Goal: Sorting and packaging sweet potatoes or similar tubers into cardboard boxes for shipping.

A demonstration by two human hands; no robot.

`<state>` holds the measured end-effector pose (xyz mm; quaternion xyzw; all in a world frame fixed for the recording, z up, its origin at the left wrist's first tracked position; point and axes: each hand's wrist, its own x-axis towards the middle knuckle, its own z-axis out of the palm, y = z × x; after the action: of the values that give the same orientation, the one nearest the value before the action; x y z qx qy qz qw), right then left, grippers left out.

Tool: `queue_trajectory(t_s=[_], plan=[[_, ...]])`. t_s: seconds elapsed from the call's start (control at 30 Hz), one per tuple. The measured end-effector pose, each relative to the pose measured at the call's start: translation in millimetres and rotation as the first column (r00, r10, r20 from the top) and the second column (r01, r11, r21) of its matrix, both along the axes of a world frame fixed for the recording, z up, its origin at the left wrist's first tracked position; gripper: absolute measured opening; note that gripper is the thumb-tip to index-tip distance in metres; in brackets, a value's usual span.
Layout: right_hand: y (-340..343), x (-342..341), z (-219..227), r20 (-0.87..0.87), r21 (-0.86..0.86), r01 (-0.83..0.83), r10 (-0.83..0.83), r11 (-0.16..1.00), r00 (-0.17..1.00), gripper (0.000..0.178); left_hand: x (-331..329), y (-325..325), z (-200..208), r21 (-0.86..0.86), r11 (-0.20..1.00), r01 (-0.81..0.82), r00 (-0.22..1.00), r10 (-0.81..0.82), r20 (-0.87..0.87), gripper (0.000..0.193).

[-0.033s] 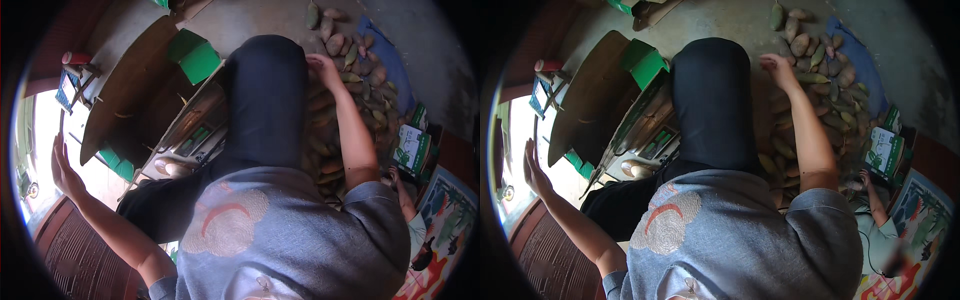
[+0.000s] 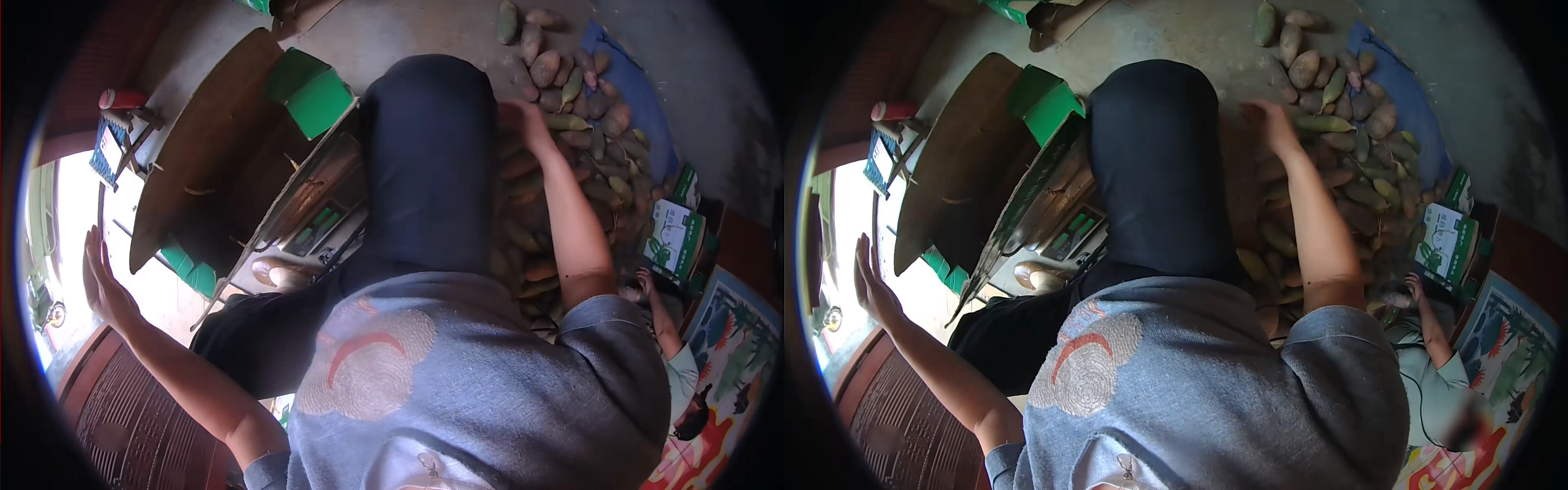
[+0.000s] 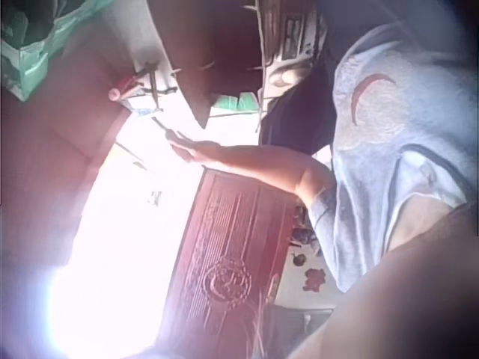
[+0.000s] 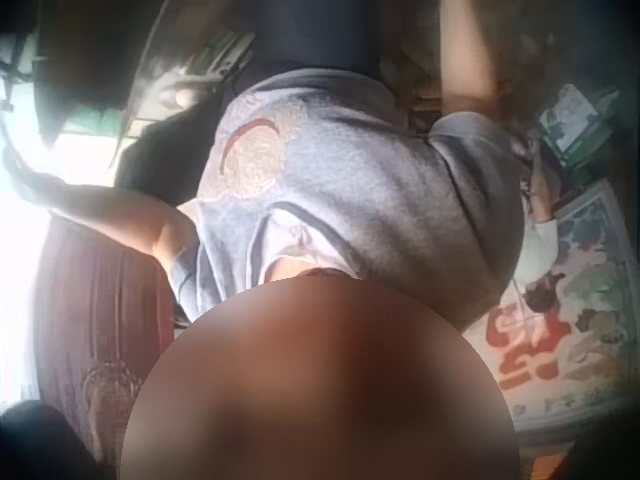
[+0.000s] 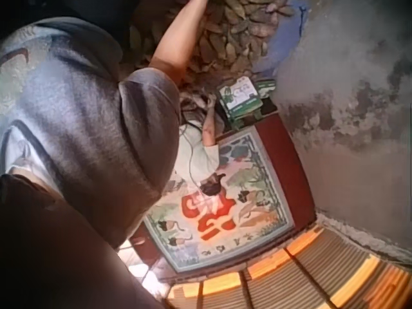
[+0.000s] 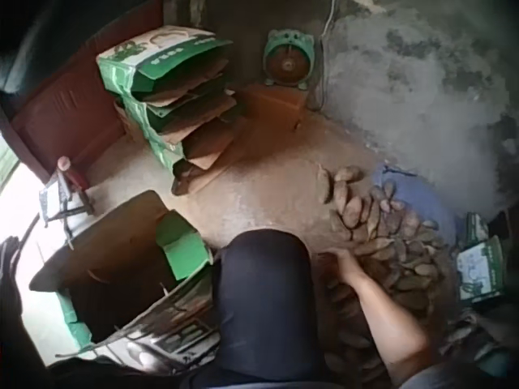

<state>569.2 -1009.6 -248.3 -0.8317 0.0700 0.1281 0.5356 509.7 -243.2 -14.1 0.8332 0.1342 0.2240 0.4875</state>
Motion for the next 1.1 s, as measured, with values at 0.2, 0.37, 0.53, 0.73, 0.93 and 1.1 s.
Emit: queue_trajectory(t_s=[0.2, 0.37, 0.53, 0.73, 0.93, 1.1], plan=[[-49, -177, -161, -0.295, -0.429, -0.163, 0.033, 0.888, 0.955, 0.032, 20, -40, -3, -0.066, 0.994, -0.087, 0.996, 0.087, 0.01, 0.045], [-14, -253, -204, -0.442, -0.426, -0.147, -0.064, 0.893, 0.895, 0.03, 29, -46, 4, -0.035, 0.993, -0.115, 0.993, 0.115, -0.009, 0.053], [-18, -247, -214, -0.474, -0.504, -0.201, -0.075, 0.84, 0.877, 0.029, 20, -29, -4, -0.09, 0.983, -0.161, 0.987, 0.16, -0.018, 0.058], [-43, -211, -226, -0.399, -0.636, -0.07, -0.25, 0.769, 0.883, 0.029, 20, -46, -16, -0.116, 0.961, -0.252, 0.967, 0.245, -0.07, 0.053], [4, -102, -182, -0.341, -0.501, -0.084, -0.107, 0.862, 0.934, 0.041, 8, -34, -13, -0.238, 0.884, -0.403, 0.915, 0.395, -0.082, 0.047], [-4, -57, -164, 0.066, -0.779, 0.213, -0.262, 0.59, 0.963, 0.065, 4, -24, -16, -0.252, 0.83, -0.498, 0.866, 0.49, -0.1, 0.046]])
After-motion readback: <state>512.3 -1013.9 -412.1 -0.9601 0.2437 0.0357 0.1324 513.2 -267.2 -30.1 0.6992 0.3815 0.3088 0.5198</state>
